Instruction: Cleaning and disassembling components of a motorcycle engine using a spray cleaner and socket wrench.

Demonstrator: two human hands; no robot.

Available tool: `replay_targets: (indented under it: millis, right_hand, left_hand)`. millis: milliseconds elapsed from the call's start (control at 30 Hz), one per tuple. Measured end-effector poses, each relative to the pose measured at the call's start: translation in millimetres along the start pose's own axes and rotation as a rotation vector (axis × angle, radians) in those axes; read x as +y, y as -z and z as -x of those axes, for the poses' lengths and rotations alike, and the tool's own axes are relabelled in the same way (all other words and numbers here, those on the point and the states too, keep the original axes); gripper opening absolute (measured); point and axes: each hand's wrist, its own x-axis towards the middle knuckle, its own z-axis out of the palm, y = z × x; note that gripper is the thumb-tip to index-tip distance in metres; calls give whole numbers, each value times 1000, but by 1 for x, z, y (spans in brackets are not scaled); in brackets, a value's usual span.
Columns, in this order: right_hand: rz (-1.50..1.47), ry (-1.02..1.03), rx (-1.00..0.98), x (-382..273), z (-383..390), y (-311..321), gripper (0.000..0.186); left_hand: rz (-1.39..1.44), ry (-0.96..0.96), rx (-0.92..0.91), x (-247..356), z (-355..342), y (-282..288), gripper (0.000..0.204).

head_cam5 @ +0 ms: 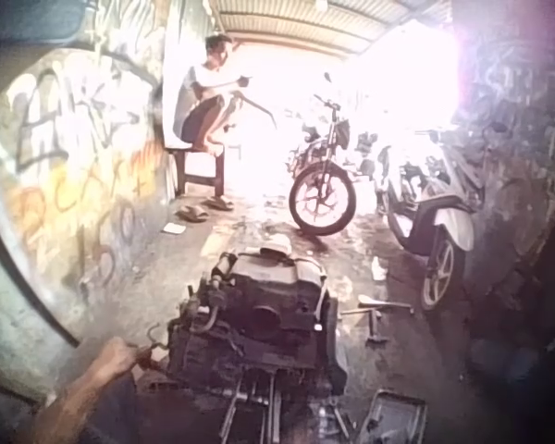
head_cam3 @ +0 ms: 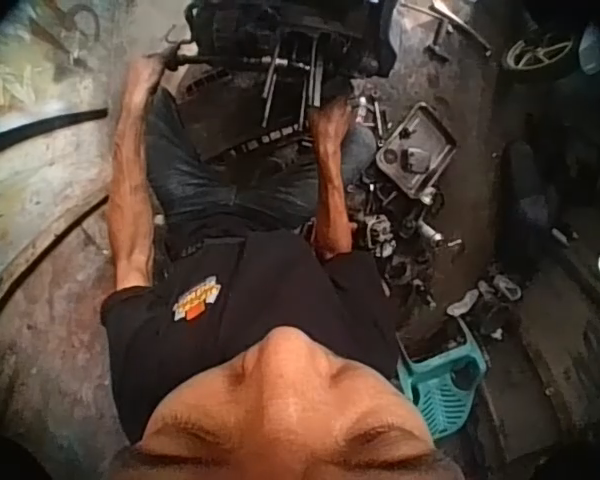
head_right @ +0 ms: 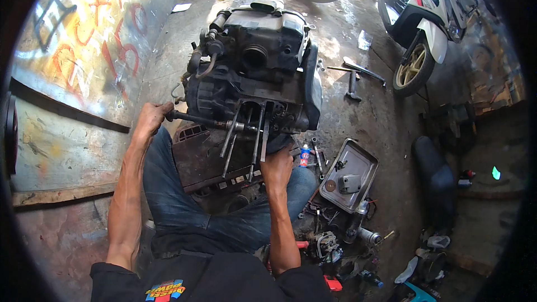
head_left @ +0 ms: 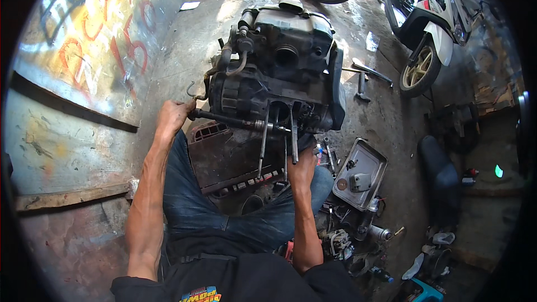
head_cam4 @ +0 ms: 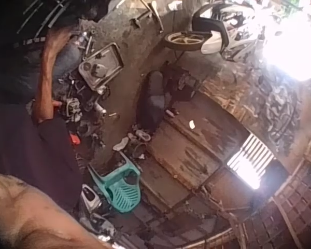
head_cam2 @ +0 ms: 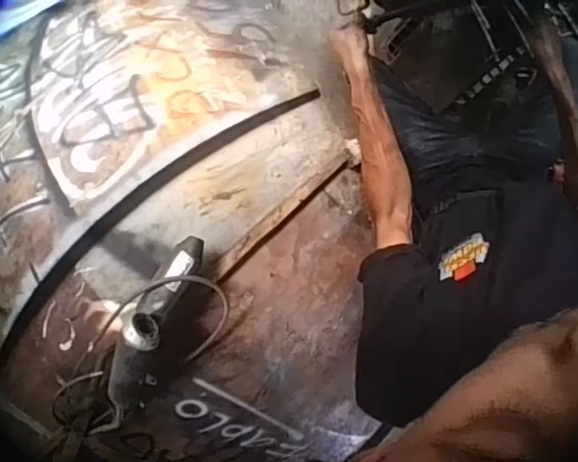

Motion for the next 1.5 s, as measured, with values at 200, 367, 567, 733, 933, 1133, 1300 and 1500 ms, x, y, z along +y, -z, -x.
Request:
replay_targets:
  millis: [200, 367, 567, 733, 933, 1133, 1300, 1500]
  right_hand:
    - [38, 69, 65, 4, 2, -3, 84]
    - [-15, 102, 84, 8, 1, -3, 81]
    - [-6, 100, -29, 12, -1, 0, 76]
    - [-24, 150, 43, 15, 4, -1, 70]
    - [-54, 84, -12, 12, -1, -1, 72]
    - [-31, 174, 10, 27, -3, -5, 73]
    - [200, 355, 118, 38, 3, -7, 70]
    - [-9, 142, -18, 22, 3, -5, 71]
  left_hand:
    - [34, -21, 14, -2, 1, -4, 43]
    - [41, -49, 29, -1, 6, -4, 43]
    - [92, -103, 58, 0, 11, -7, 44]
    - [105, -105, 73, 3, 17, -8, 44]
    - [161, -136, 95, -1, 15, -10, 41]
    - [190, -150, 109, 2, 19, -13, 38]
    - [227, -192, 102, -3, 15, -17, 32]
    - [315, -225, 93, -22, 7, -22, 35]
